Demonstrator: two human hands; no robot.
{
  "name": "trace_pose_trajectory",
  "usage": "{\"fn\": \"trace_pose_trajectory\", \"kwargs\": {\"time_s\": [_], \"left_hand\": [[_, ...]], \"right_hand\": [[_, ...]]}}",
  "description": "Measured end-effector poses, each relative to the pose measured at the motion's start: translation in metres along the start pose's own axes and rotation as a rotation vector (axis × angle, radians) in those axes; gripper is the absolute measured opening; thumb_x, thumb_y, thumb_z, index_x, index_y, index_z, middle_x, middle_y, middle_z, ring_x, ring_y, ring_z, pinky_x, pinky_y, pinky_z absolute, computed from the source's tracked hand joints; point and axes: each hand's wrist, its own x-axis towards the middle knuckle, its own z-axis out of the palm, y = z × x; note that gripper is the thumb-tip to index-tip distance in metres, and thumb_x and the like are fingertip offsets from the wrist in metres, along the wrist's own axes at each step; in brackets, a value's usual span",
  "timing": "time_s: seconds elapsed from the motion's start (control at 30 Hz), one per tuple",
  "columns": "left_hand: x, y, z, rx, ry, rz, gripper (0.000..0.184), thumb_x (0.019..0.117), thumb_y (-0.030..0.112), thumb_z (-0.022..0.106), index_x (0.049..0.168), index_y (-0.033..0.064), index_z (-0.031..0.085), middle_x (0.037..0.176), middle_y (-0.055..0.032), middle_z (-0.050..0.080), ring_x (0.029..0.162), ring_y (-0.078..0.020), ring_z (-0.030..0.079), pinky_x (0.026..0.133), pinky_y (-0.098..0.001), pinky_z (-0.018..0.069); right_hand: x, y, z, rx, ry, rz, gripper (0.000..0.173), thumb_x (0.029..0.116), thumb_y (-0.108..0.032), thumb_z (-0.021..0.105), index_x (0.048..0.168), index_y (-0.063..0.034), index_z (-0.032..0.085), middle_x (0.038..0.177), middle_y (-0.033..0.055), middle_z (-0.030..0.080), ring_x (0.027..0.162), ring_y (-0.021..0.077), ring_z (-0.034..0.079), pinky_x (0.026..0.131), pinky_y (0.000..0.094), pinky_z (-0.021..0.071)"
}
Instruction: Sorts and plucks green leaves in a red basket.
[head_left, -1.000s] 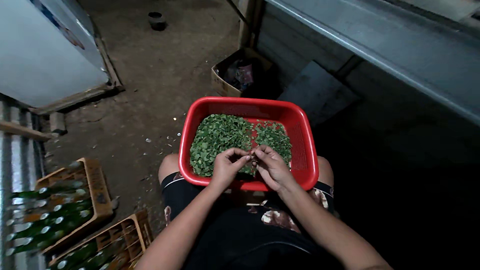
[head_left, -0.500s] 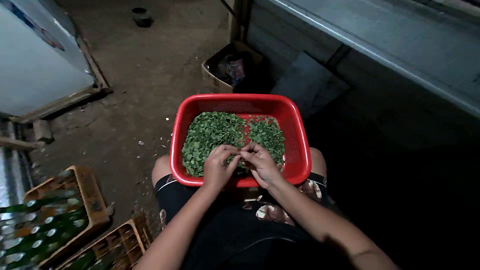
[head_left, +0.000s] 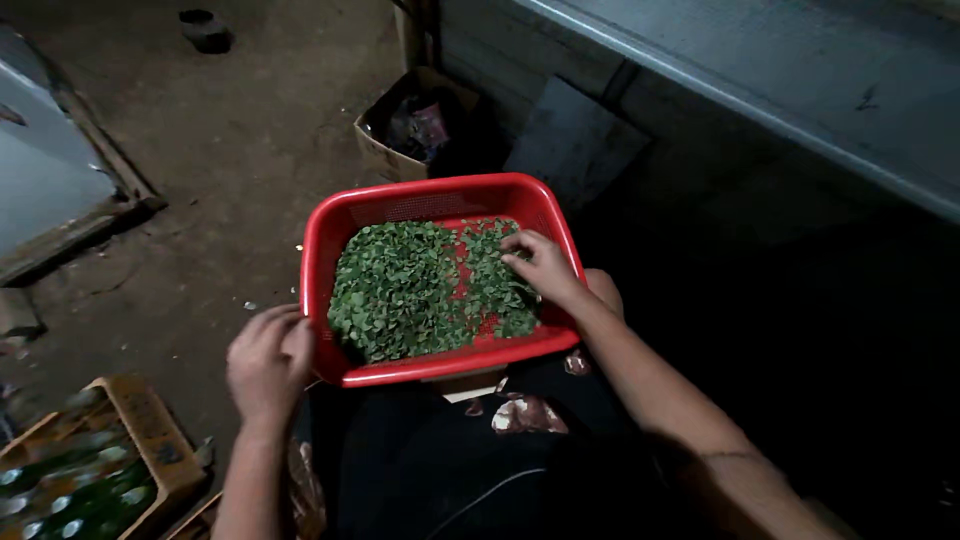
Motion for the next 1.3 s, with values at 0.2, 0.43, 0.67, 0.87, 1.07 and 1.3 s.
{"fn": "trace_pose_trajectory", "kwargs": {"time_s": [0.2, 0.43, 0.67, 0.87, 1.07, 1.3], "left_hand": [[-0.022, -0.07, -0.054, 0.298, -0.12, -0.442, 0.053, 0.1102, 0.036, 0.038, 0.124, -0.008, 0.065, 0.132, -0.034, 0.06, 0.125, -0.0539, 0.056, 0.103, -0.0703, 0.0396], [-0.029, 0.003, 0.003, -0.036, -0.254, -0.032, 0.046, 0.1029, 0.034, 0.05, 0.123, -0.0022, 0.069, 0.138, -0.0266, 0.06, 0.127, -0.0473, 0.057, 0.105, -0.0639, 0.0439], [-0.036, 0.064, 0.056, -0.24, -0.451, 0.422, 0.034, 0.1015, 0.038, 0.059, 0.112, 0.0097, 0.076, 0.121, -0.0104, 0.073, 0.113, -0.029, 0.069, 0.1, -0.0509, 0.053], [-0.033, 0.071, 0.066, -0.247, -0.469, 0.482, 0.027, 0.096, 0.031, 0.066, 0.109, 0.0096, 0.076, 0.11, -0.007, 0.076, 0.103, -0.0248, 0.073, 0.094, -0.0462, 0.0569], [-0.034, 0.07, 0.068, -0.242, -0.454, 0.474, 0.027, 0.0973, 0.032, 0.064, 0.108, 0.0108, 0.076, 0.108, -0.0059, 0.076, 0.102, -0.0233, 0.074, 0.093, -0.045, 0.0575], [-0.034, 0.069, 0.069, -0.244, -0.46, 0.472, 0.027, 0.0981, 0.033, 0.063, 0.108, 0.0106, 0.076, 0.107, -0.0064, 0.076, 0.101, -0.0238, 0.074, 0.092, -0.0456, 0.0578]], "right_hand": [[0.006, 0.018, 0.001, -0.371, -0.285, -0.02, 0.015, 0.0951, -0.008, 0.07, 0.108, -0.0016, 0.074, 0.12, 0.0198, 0.067, 0.118, 0.0399, 0.061, 0.102, 0.0581, 0.0485], [0.007, 0.021, 0.046, -0.68, -0.766, -0.245, 0.071, 0.0905, -0.014, 0.076, 0.155, -0.0228, 0.047, 0.166, 0.0183, 0.027, 0.154, 0.0449, 0.019, 0.12, 0.07, 0.0142], [-0.013, 0.016, 0.001, -0.547, -0.59, -0.229, 0.023, 0.1012, -0.002, 0.055, 0.118, 0.0003, 0.07, 0.117, 0.024, 0.066, 0.112, 0.0423, 0.064, 0.098, 0.0582, 0.0501], [-0.029, 0.005, -0.043, -0.441, -0.257, -0.251, 0.017, 0.0989, -0.006, 0.063, 0.112, -0.0032, 0.074, 0.108, 0.015, 0.074, 0.101, 0.0314, 0.072, 0.093, 0.053, 0.0566], [-0.037, -0.005, -0.05, -0.312, -0.187, -0.16, 0.023, 0.1052, -0.013, 0.053, 0.117, -0.0076, 0.072, 0.1, 0.0108, 0.074, 0.088, 0.0247, 0.073, 0.083, 0.0508, 0.0586], [-0.036, -0.005, -0.043, -0.249, -0.111, -0.192, 0.015, 0.0988, -0.019, 0.064, 0.098, -0.006, 0.072, 0.089, 0.0069, 0.071, 0.08, 0.0182, 0.07, 0.077, 0.0425, 0.0595]]}}
